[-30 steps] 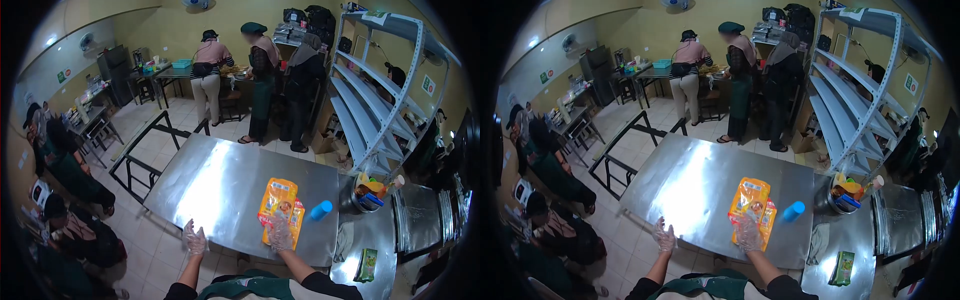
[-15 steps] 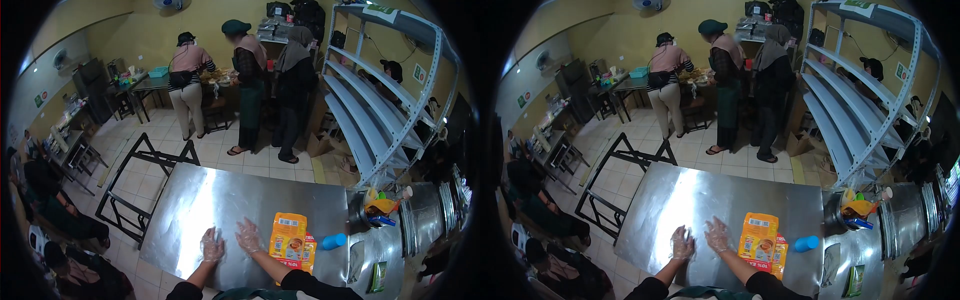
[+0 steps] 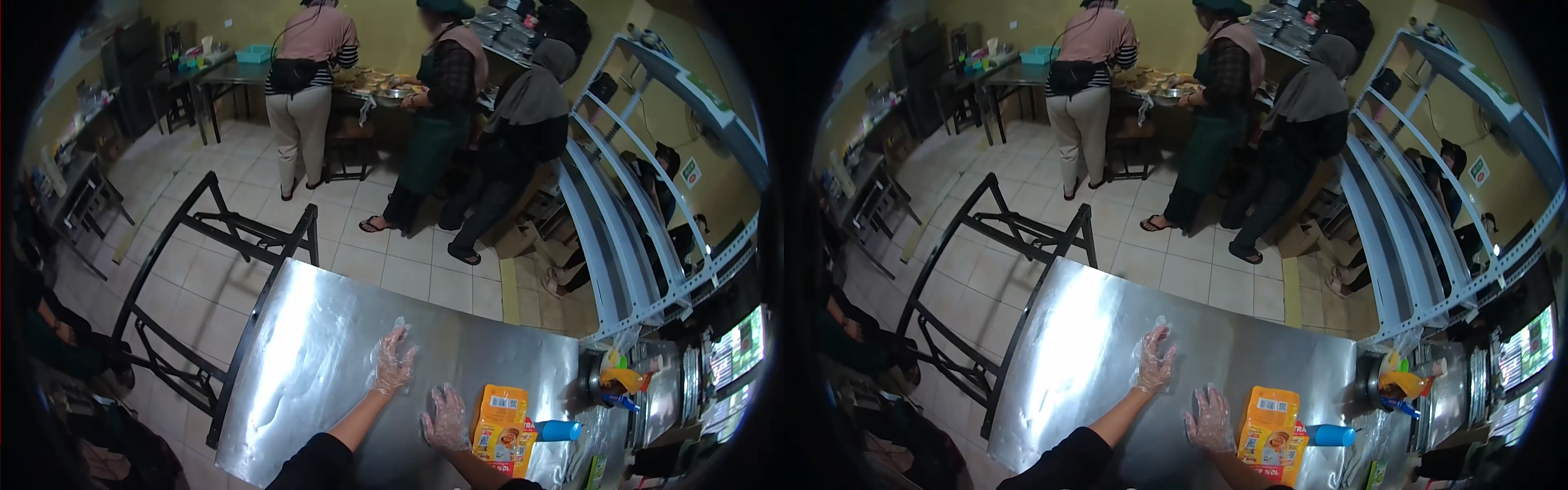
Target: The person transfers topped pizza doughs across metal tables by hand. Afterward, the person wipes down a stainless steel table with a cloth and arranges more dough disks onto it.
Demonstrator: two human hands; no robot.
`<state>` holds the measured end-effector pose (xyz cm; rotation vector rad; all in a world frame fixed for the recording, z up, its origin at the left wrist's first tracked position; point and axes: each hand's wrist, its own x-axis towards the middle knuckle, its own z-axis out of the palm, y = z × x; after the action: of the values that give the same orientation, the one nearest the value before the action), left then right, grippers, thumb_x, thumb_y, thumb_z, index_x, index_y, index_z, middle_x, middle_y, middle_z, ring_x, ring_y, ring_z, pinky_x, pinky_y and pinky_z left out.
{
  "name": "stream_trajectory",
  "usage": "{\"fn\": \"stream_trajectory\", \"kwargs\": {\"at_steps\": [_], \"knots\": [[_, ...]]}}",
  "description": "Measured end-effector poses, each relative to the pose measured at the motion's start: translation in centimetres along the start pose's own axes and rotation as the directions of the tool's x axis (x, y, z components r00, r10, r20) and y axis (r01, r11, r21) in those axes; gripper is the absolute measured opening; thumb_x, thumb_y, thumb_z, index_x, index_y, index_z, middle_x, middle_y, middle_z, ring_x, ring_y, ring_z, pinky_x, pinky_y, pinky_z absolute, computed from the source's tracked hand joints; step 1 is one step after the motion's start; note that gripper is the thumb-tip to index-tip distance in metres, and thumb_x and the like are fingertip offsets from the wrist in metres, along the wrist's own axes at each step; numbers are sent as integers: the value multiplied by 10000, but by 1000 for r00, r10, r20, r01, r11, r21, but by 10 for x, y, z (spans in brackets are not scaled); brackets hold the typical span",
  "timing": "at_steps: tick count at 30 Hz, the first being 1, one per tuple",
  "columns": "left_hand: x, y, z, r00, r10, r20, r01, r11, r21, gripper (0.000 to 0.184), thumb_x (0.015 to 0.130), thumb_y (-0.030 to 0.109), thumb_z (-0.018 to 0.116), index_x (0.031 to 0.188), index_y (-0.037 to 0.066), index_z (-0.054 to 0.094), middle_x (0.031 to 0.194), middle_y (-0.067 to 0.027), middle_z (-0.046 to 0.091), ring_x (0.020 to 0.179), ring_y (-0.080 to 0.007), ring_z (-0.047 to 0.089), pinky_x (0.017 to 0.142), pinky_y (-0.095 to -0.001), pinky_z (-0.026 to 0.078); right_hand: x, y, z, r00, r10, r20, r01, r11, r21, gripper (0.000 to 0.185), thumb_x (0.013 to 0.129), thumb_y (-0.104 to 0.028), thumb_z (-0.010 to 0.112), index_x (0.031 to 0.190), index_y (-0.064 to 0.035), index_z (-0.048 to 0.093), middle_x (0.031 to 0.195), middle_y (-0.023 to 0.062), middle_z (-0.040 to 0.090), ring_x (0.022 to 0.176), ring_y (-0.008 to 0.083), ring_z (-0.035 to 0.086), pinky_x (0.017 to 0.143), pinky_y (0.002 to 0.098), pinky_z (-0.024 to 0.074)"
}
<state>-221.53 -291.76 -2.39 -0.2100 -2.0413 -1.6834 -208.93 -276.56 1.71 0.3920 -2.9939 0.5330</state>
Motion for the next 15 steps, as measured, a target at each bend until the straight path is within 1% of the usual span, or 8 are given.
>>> {"fn": "stream_trajectory", "kwargs": {"at_steps": [2,6,8,9,11,12,14,15], "knots": [[9,-8,2,991,-112,-76,98,981,-165,500,784,83,617,1234,-4,419,1074,-164,520,964,-268,530,850,-363,426,4,1,5,999,44,33,-43,999,-8,590,740,-173,662,1241,-24,388,1308,275,330,1189,429,348,1004,514,270],[11,-25,2,970,-212,-122,170,942,-289,462,779,75,630,1192,-21,446,1058,-153,533,953,-237,543,832,-335,446,11,4,16,1000,4,4,-4,1000,-17,590,743,-162,661,1241,-25,376,1305,282,333,1176,441,361,1000,517,277],[17,-20,-2,954,-290,-71,267,935,-235,433,770,78,644,1155,-24,473,1059,-156,541,947,-243,555,812,-327,466,14,2,15,994,54,96,-53,999,-8,608,749,-155,654,1259,-21,351,1298,290,339,1170,453,362,998,514,284],[18,-24,-2,947,-311,-81,284,928,-241,433,770,78,644,1155,-24,473,1059,-156,541,947,-243,555,812,-327,466,15,2,18,996,45,80,-43,999,-33,569,756,-173,646,1241,-15,395,1282,253,377,1177,420,374,995,486,295],[18,-30,-6,996,-75,-38,75,997,4,422,759,76,656,1132,-27,487,1048,-158,557,926,-249,571,789,-321,483,13,2,20,987,65,144,-57,997,-57,552,790,-200,593,1262,1,390,1308,261,357,1204,426,349,1014,480,283],[23,-27,-10,996,-81,-45,82,997,10,422,759,76,656,1132,-27,487,1048,-158,557,926,-249,571,789,-321,483,14,4,21,980,81,181,-68,994,-80,543,824,-227,540,1284,16,385,1335,269,337,1231,433,324,1034,474,272],[32,-18,-17,972,-219,-88,197,959,-203,422,766,90,659,1132,-28,485,1032,-160,570,905,-242,580,775,-317,488,16,7,21,981,57,185,-44,996,-73,537,824,-227,537,1271,32,392,1318,276,354,1211,441,344,1020,483,289],[33,-19,-16,970,-223,-95,201,959,-200,422,766,90,659,1132,-28,485,1032,-160,570,905,-242,580,775,-317,488,17,8,21,978,72,194,-58,995,-76,533,821,-220,541,1268,32,396,1313,278,359,1200,446,355,1014,486,297]]}}
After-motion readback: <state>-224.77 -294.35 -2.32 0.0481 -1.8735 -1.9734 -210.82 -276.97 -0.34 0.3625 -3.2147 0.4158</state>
